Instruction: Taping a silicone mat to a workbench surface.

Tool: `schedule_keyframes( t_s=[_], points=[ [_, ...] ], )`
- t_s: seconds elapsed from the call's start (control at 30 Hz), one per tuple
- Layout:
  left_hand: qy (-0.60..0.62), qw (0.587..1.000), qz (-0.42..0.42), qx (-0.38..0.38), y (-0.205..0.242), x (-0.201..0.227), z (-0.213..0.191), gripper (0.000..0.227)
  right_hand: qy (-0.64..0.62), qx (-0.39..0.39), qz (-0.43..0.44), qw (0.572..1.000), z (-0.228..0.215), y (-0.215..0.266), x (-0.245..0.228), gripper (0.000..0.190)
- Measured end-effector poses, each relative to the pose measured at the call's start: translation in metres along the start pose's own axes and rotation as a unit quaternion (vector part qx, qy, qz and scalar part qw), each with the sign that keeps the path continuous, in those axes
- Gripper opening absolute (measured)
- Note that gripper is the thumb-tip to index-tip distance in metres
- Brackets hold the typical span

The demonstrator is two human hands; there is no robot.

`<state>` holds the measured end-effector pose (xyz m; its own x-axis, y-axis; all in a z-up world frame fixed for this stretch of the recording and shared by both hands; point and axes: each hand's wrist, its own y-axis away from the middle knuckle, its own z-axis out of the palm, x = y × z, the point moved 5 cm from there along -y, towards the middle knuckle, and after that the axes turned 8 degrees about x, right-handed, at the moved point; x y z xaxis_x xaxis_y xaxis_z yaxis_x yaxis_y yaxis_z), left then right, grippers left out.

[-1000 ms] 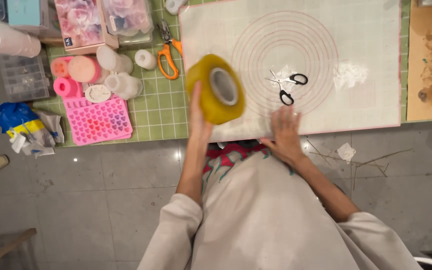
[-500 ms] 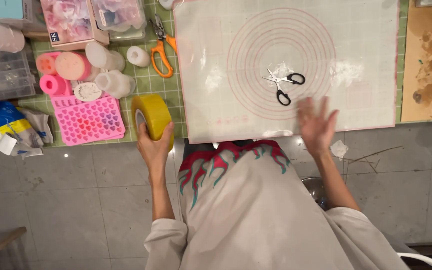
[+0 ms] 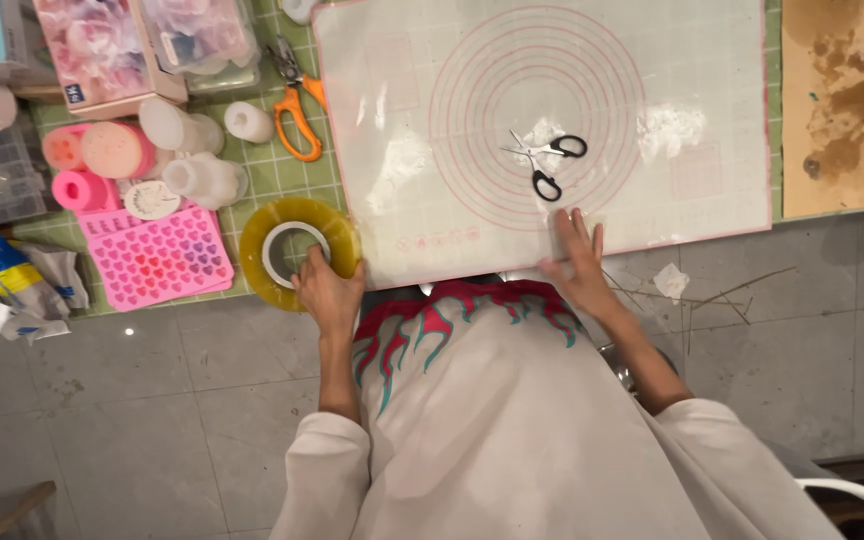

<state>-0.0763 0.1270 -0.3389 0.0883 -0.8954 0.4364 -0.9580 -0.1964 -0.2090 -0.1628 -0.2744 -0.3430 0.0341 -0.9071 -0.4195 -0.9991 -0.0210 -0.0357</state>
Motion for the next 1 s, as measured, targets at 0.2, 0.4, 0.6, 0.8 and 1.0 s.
schedule_keyframes(
  t_s=[0.2, 0.4, 0.6, 0.8, 1.0],
  points=[
    [0.003, 1.0, 0.013, 0.007, 0.002, -0.001, 0.0, 0.066, -0.001, -0.002, -0.112, 0.994, 0.014, 0.022, -0.021, 0.088],
    [0.006, 0.999, 0.033, 0.009, 0.0, -0.002, -0.001, 0.067, 0.092, -0.056, -0.178, 0.978, 0.034, 0.021, -0.035, 0.084],
    [0.016, 0.999, 0.031, -0.008, -0.003, -0.009, 0.002, 0.071, -0.205, 0.177, -0.065, 0.96, -0.021, 0.022, 0.001, 0.086],
    [0.027, 0.999, 0.0, -0.02, -0.005, -0.008, -0.001, 0.076, 0.015, 0.073, -0.182, 0.981, 0.044, -0.054, -0.095, 0.1],
    [0.053, 0.999, -0.006, 0.007, -0.002, -0.003, -0.002, 0.066, -0.322, -0.119, -0.027, 0.939, 0.048, -0.083, -0.039, 0.091]
  ],
)
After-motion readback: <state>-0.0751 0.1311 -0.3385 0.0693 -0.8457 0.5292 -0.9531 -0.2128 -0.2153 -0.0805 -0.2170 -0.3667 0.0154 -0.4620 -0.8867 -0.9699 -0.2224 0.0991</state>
